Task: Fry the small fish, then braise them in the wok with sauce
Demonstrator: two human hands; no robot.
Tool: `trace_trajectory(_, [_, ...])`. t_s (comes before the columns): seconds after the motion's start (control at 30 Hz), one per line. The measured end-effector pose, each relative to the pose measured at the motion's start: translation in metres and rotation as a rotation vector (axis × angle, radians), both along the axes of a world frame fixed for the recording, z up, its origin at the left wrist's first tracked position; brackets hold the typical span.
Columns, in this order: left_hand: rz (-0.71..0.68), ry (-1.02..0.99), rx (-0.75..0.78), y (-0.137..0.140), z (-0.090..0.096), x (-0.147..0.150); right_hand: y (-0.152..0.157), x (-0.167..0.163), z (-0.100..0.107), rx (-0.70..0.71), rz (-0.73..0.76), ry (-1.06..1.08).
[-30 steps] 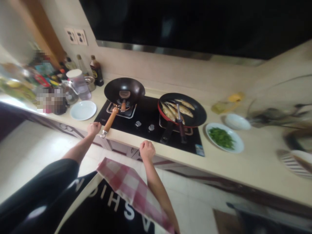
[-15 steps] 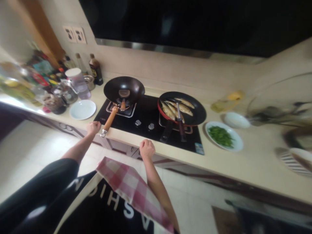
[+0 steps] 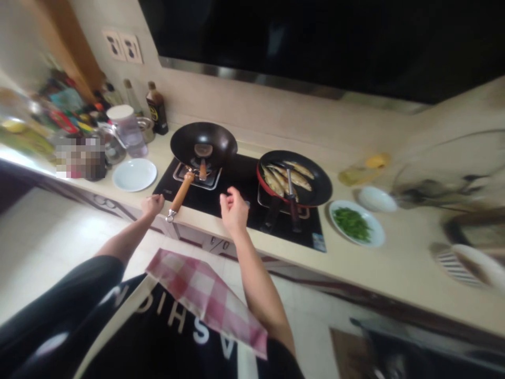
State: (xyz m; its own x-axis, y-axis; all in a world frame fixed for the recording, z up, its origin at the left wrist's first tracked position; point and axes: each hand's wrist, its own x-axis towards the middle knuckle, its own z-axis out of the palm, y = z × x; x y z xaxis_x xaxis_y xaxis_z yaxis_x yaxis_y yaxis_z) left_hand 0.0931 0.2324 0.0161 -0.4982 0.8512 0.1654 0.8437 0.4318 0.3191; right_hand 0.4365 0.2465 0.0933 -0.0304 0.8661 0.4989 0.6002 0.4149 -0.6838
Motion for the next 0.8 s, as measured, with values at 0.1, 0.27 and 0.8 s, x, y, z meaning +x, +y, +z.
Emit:
trace_trajectory(0.1, [0.019,-0.173,0.027,0.001,0.013,0.004,0.045,-0.027,0.049,-0.013,0.075,-0.065])
trace_trajectory(0.27, [-0.076,-1.030,0.042,0.000,0.052,0.039,0.111,-0.072,0.066,-0.318,0.301,-0.237])
trace_trajectory(0.8, [-0.231,-1.930,-0.165,-0.010,0.110,0.110,0.111,-0.036,0.241,-0.399,-0.058,-1.166])
